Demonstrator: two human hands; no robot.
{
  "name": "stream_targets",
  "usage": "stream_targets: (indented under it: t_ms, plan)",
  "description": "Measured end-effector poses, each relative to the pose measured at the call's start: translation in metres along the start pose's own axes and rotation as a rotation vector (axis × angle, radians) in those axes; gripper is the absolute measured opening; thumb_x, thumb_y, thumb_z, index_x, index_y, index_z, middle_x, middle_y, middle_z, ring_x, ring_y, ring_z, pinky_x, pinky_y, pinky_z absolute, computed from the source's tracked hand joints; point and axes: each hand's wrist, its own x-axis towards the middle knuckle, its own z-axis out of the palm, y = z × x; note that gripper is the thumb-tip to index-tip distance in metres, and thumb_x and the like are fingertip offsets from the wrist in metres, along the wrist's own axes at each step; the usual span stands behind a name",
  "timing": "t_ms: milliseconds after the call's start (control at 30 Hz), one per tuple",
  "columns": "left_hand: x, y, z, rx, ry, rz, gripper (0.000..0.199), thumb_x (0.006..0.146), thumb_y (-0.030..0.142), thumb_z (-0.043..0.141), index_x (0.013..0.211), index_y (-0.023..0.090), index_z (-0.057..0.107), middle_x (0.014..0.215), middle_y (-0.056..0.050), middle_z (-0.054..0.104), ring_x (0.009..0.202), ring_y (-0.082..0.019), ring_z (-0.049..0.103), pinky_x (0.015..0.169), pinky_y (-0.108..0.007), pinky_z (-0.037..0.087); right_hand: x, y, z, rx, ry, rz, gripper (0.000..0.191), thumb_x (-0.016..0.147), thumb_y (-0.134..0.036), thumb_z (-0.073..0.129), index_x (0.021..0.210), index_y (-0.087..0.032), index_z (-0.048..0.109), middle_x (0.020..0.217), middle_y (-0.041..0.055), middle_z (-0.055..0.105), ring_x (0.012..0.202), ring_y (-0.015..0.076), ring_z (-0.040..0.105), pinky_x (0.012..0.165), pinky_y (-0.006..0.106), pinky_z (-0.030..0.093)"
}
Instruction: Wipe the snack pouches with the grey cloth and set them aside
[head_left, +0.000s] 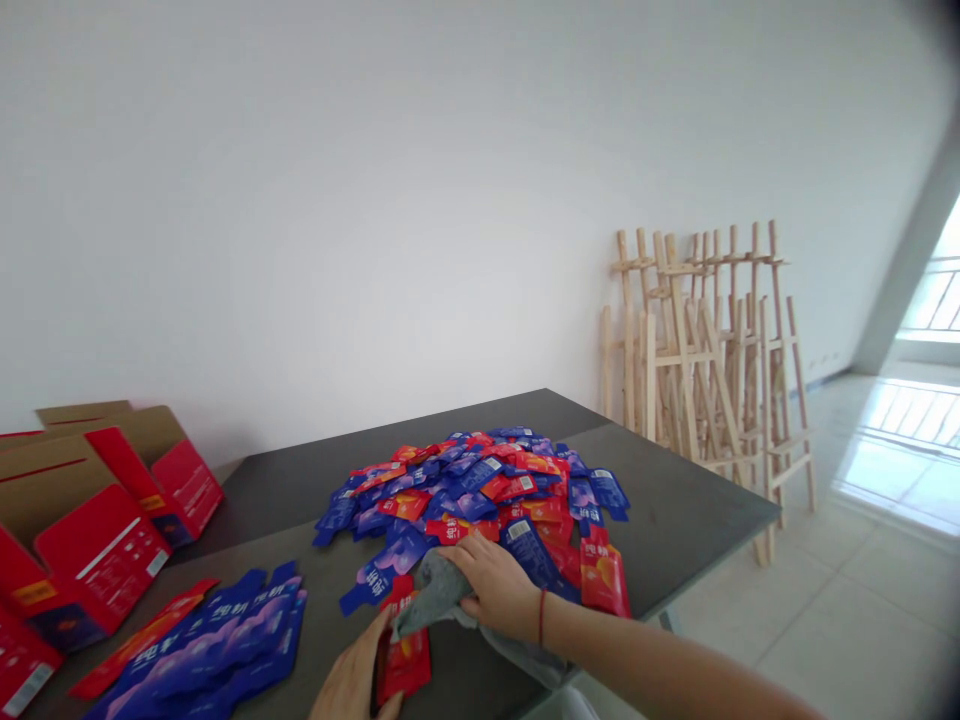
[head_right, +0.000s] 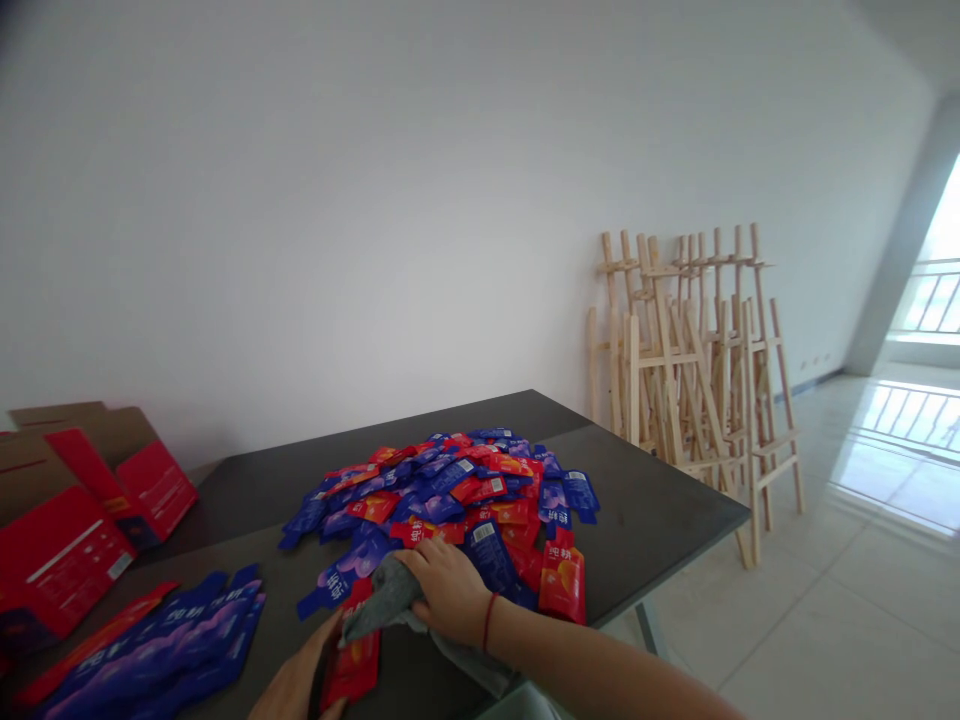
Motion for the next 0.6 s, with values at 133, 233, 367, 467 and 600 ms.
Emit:
stream_targets:
  t_ms: [133,233,367,467,600]
  plan:
    - [0.003,0.004,0.000,-0.118,-0.051,-0.093,0.068,0.071,0.015,0.056,0.137,0.021,0.041,0.126,-0.011,0.066,0.108,-0.023,0.066,0.090,-0.034,0.056,0.012,-0.028,-0.002,-0.121,0.052,-0.106,0.049,0.083,-0.019,0.057,0.131,-0.023,0.047,0.132,0.0095,0.050,0.115,0.0279,0.044,0.096,0.045,0.038]
    - [0.004,0.004,0.000,-0.183,-0.064,-0.155,0.072,0.070,0.015,0.055,0.140,0.020,0.037,0.128,-0.012,0.065,0.111,-0.023,0.065,0.091,-0.035,0.055,0.011,-0.047,0.012,-0.113,-0.046,-0.322,0.046,0.081,-0.025,0.059,0.125,-0.022,0.051,0.129,0.0079,0.055,0.115,0.0292,0.044,0.094,0.047,0.040]
    - [0.002,0.002,0.001,-0.203,-0.041,-0.147,0.078,0.072,0.017,0.058,0.144,0.021,0.029,0.133,-0.014,0.061,0.116,-0.025,0.061,0.093,-0.037,0.054,0.008,-0.055,0.040,0.027,-0.079,-0.411,0.042,0.081,-0.040,0.060,0.120,-0.024,0.055,0.124,0.0028,0.061,0.119,0.0264,0.044,0.096,0.042,0.041]
    - [0.001,-0.001,0.005,-0.171,-0.002,-0.097,0.083,0.071,0.014,0.058,0.146,0.023,0.025,0.135,-0.013,0.059,0.119,-0.026,0.059,0.095,-0.038,0.053,0.013,-0.048,0.052,0.047,-0.075,-0.421,0.027,0.089,-0.038,0.053,0.111,-0.024,0.060,0.119,0.0014,0.064,0.118,0.0215,0.047,0.099,0.037,0.038]
    - [0.009,-0.007,0.003,-0.109,0.045,-0.057,0.064,0.075,0.018,0.056,0.137,0.025,0.040,0.126,-0.009,0.065,0.109,-0.024,0.066,0.091,-0.035,0.055,0.028,-0.033,0.057,0.019,-0.051,-0.363,0.021,0.088,-0.036,0.057,0.104,-0.024,0.062,0.115,0.0005,0.065,0.118,0.0225,0.047,0.096,0.037,0.040]
